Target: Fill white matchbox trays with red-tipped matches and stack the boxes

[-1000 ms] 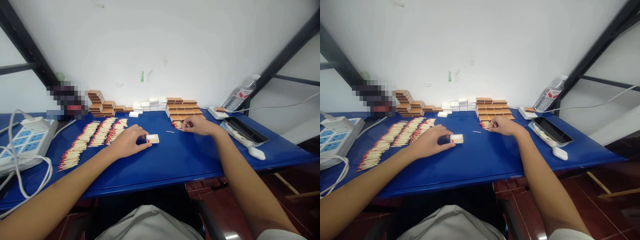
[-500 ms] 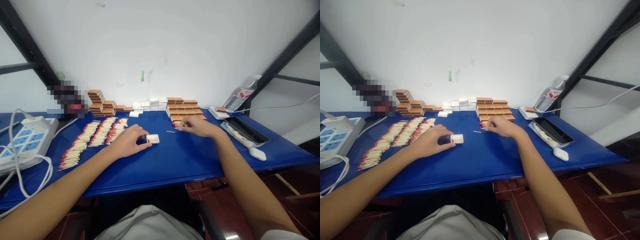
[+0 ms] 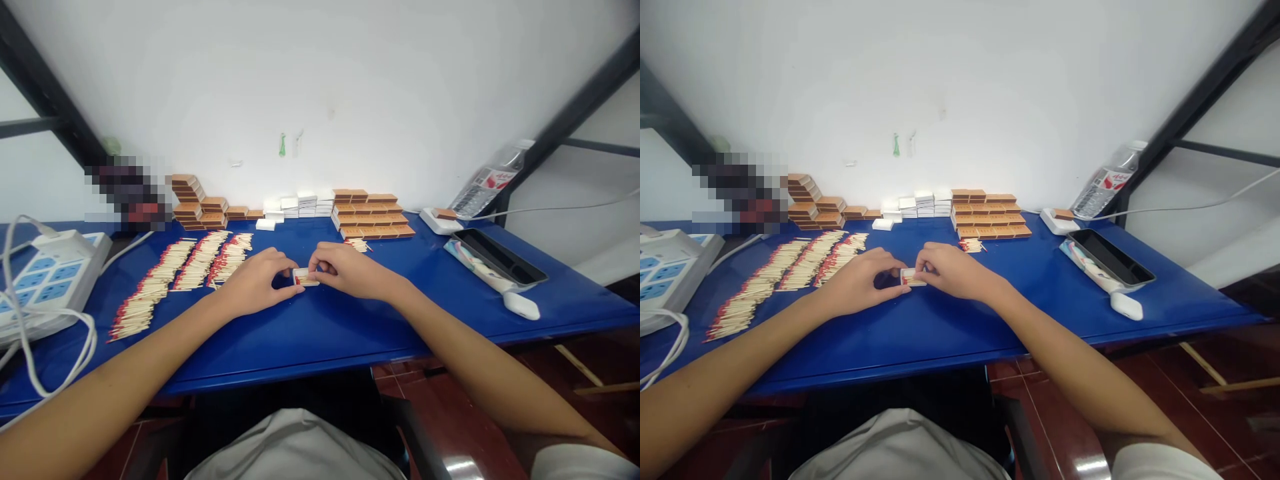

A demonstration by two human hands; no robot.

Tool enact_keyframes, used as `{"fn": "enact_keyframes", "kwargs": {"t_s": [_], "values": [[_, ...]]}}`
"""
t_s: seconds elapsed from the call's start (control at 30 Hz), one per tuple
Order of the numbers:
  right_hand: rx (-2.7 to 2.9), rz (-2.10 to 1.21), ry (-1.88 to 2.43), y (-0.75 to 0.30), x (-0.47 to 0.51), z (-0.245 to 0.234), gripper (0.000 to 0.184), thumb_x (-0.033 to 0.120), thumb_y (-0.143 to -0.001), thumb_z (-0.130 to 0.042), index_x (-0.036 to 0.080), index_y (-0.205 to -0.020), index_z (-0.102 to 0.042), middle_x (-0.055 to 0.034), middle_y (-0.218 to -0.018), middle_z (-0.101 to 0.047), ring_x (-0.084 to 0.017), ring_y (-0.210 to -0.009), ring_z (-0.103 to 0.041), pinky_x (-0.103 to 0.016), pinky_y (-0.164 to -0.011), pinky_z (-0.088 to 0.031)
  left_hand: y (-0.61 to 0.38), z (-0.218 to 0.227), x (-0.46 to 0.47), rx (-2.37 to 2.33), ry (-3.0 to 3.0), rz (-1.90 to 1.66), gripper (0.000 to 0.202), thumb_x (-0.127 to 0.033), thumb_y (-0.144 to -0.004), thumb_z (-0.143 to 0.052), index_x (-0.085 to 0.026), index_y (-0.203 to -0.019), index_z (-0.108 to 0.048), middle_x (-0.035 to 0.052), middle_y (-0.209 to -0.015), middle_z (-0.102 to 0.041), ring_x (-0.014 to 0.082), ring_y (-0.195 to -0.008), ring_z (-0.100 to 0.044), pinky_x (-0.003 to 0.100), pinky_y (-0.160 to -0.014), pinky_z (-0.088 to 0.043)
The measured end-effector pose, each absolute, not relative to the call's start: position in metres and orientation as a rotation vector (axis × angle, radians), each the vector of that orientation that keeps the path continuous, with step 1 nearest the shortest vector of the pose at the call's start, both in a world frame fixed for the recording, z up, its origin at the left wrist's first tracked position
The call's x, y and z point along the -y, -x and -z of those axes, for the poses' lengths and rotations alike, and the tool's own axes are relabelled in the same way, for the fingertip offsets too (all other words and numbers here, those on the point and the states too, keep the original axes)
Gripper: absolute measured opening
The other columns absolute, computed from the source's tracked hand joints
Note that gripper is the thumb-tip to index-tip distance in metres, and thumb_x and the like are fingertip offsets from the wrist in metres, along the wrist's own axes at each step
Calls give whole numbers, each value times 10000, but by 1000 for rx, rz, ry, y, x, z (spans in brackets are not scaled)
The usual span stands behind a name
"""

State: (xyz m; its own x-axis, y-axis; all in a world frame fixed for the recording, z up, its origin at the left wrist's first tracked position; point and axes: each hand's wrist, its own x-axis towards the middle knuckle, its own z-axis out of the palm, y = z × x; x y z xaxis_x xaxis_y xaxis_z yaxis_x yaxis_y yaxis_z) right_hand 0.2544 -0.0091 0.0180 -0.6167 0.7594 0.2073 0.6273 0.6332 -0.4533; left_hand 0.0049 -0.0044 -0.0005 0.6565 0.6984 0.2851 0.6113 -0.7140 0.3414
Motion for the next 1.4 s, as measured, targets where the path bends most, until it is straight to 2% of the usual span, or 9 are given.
{"fn": "enact_keyframes", "kwargs": {"t_s": [0.2, 0.4, 0.57, 0.67, 0.8, 1.03, 1.23, 1.4], "values": [[2332, -339, 1290, -304, -12, -20, 259, 416, -984, -621, 196, -875, -705, -13, -730, -599, -170, -681, -518, -306, -660, -346, -1, -1, 2, -1082, -2652, -590, 356, -530, -944, -700, -242, -1148, -748, 55, -972, -709, 258, -960, -629, 372, -810, -486], [2368, -465, 1391, -327, -28, -11, 301, 481, -877, -706, 181, -878, -730, -31, -791, -638, -172, -714, -552, -287, -651, -376, 0, -3, 2, -1087, -2646, -589, 363, -536, -949, -692, -234, -1142, -747, 55, -969, -706, 258, -969, -625, 371, -809, -485], [2440, -590, 1426, -326, -28, -11, 289, 460, -903, -656, 181, -869, -723, -55, -811, -687, -181, -719, -568, -289, -661, -393, 1, -5, 3, -1106, -2648, -595, 355, -524, -950, -697, -230, -1142, -745, 54, -966, -712, 259, -969, -626, 378, -820, -482], [2377, -530, 1549, -341, -30, -14, 268, 436, -893, -656, 177, -867, -719, -69, -823, -709, -192, -721, -581, -296, -653, -386, 2, -5, 2, -1102, -2653, -589, 342, -500, -950, -706, -233, -1159, -745, 53, -974, -716, 258, -984, -625, 378, -829, -481], [2363, -425, 1663, -362, -34, -15, 275, 449, -903, -633, 187, -862, -706, -49, -757, -668, -188, -680, -549, -298, -618, -354, 2, -4, 2, -1105, -2657, -583, 346, -502, -952, -706, -232, -1165, -746, 55, -984, -715, 255, -988, -626, 376, -831, -480], [2383, -484, 1600, -363, -40, -9, 296, 465, -922, -616, 190, -867, -710, -67, -804, -698, -202, -709, -571, -314, -633, -361, 2, -3, 3, -1106, -2658, -586, 340, -504, -950, -708, -230, -1147, -746, 50, -965, -708, 252, -965, -621, 370, -815, -473], [2376, -465, 1599, -362, -41, -8, 250, 411, -921, -616, 190, -864, -717, -66, -800, -703, -199, -704, -582, -309, -635, -369, 2, -4, 3, -1111, -2661, -577, 345, -517, -954, -698, -226, -1134, -745, 50, -965, -705, 248, -958, -622, 370, -809, -476], [2378, -472, 1598, -364, -42, -7, 279, 443, -920, -626, 186, -868, -724, -64, -784, -695, -199, -695, -570, -313, -628, -364, 3, -3, 2, -1102, -2663, -584, 340, -498, -954, -706, -232, -1162, -743, 48, -967, -709, 248, -973, -622, 368, -815, -480]]}}
